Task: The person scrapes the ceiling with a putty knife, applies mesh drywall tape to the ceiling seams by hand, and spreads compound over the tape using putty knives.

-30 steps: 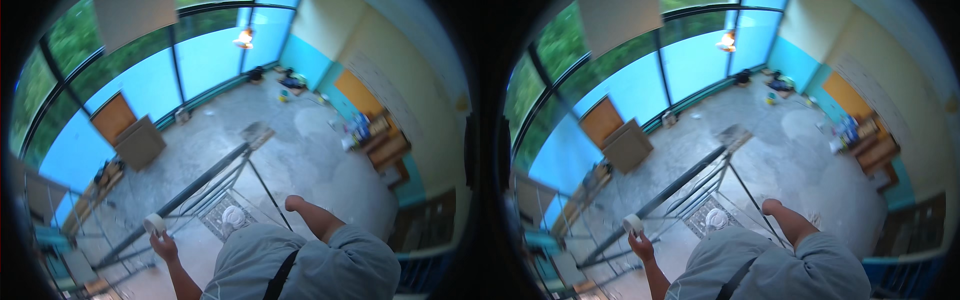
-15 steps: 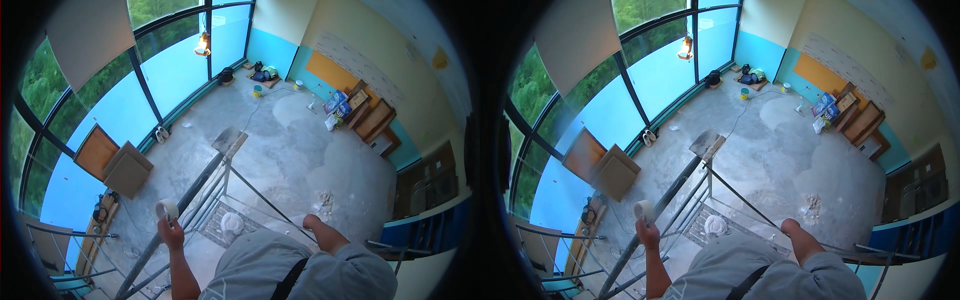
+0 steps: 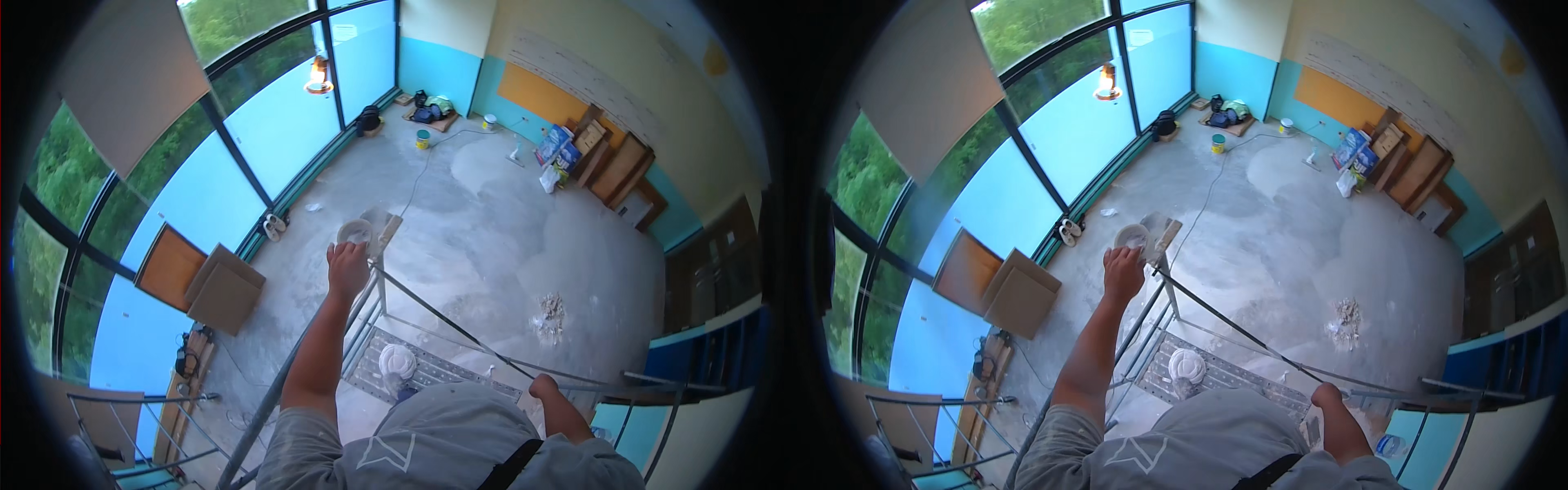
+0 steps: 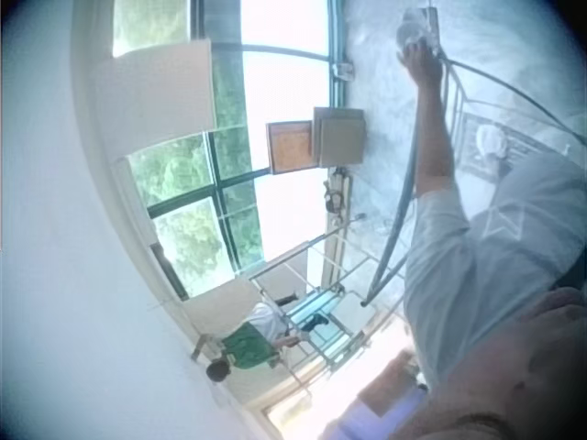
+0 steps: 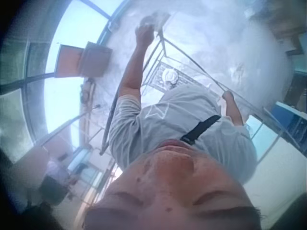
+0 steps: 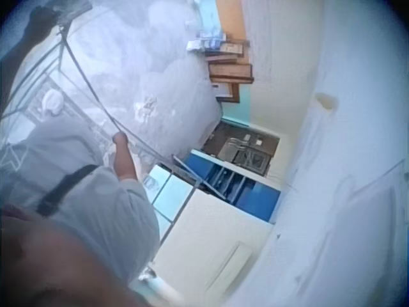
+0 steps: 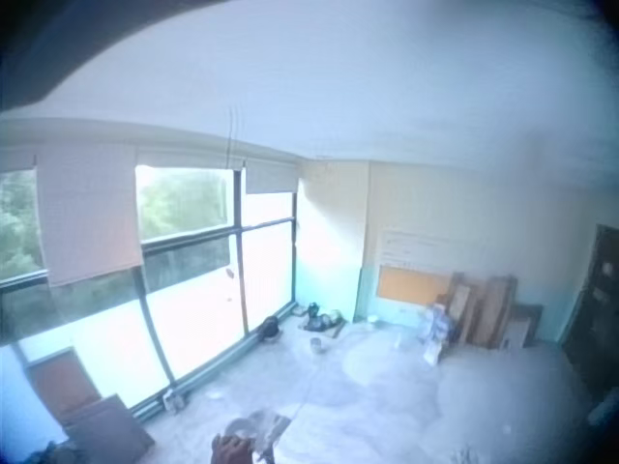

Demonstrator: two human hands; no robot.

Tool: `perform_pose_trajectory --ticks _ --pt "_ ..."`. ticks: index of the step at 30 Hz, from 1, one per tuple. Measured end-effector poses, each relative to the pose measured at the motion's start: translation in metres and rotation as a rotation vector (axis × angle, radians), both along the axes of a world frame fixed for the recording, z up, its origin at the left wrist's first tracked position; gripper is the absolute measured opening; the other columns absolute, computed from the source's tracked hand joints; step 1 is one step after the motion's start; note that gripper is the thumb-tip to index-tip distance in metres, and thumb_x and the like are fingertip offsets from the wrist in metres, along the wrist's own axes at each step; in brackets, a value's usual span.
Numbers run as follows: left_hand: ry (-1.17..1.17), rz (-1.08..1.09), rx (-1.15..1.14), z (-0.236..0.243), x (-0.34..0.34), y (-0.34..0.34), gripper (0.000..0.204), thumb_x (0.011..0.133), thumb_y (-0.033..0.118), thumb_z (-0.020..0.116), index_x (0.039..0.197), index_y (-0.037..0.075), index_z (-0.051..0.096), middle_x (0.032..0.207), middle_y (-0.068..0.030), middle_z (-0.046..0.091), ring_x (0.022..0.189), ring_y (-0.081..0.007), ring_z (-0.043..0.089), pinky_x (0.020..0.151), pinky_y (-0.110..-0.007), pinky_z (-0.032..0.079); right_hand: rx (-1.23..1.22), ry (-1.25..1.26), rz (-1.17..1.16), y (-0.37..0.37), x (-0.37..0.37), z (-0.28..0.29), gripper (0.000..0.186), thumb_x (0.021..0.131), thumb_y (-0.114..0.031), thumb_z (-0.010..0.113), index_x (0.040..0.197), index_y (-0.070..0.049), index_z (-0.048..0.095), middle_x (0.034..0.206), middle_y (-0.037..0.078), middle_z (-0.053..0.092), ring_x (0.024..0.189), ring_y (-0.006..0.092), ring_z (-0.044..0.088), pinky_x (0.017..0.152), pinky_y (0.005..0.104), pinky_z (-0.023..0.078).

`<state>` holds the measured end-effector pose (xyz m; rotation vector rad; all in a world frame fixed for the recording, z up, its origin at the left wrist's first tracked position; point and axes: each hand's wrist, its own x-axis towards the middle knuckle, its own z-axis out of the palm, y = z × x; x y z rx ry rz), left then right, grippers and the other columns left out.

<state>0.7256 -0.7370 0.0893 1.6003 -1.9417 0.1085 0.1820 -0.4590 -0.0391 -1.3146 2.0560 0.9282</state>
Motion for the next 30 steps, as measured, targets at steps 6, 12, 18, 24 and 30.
perform_pose_trajectory --ticks 6,12,18,24,30 --pt "-0.071 0.001 0.116 -0.025 -0.029 -0.059 0.031 0.079 0.016 0.058 0.109 0.012 0.061 0.103 -0.0091 0.063 0.112 -0.0299 0.054 0.106 -0.058 0.027 0.065 -0.071 -0.289 0.111 -0.049 -0.024 0.029 0.072 -0.018 0.063 0.097 -0.006 0.072 0.106 0.019 0.067 0.100 0.0321 0.065 0.086 0.0395 0.051" --pt "-0.127 0.059 0.137 -0.042 -0.040 -0.076 0.028 0.083 0.018 0.056 0.110 0.012 0.061 0.104 -0.0084 0.064 0.109 -0.0295 0.055 0.104 -0.060 0.028 0.063 -0.050 -0.407 0.202 -0.065 -0.034 0.022 0.075 -0.013 0.057 0.088 -0.002 0.071 0.086 0.017 0.069 0.076 0.0303 0.068 0.074 0.0402 0.053" --pt "-0.189 0.113 0.105 -0.019 -0.051 -0.067 0.043 0.077 0.026 0.067 0.115 0.007 0.059 0.108 -0.0151 0.060 0.109 -0.0318 0.053 0.094 -0.052 0.035 -0.039 -0.060 -0.358 0.214 -0.086 -0.032 0.024 0.076 -0.021 0.059 0.089 -0.005 0.071 0.099 0.018 0.068 0.092 0.0317 0.066 0.079 0.0407 0.052" --pt "0.161 -0.205 -0.004 0.029 -0.211 -0.033 0.050 0.076 0.029 0.075 0.112 0.000 0.059 0.111 -0.0201 0.060 0.106 -0.0372 0.055 0.093 -0.042 0.043 -0.255 -0.193 -0.213 0.129 -0.097 0.048 0.026 0.075 -0.017 0.056 0.096 -0.008 0.069 0.097 0.017 0.068 0.091 0.0339 0.065 0.078 0.0432 0.052" --pt "0.131 -1.350 0.547 0.084 -0.451 0.123 0.065 0.074 0.045 0.076 0.123 0.007 0.057 0.123 -0.0165 0.057 0.118 -0.0329 0.050 0.102 -0.041 0.039 -0.602 -0.399 -0.075 0.052 -0.086 0.202 0.028 0.081 -0.013 0.052 0.106 -0.009 0.065 0.096 0.017 0.066 0.092 0.0331 0.064 0.082 0.0430 0.050"
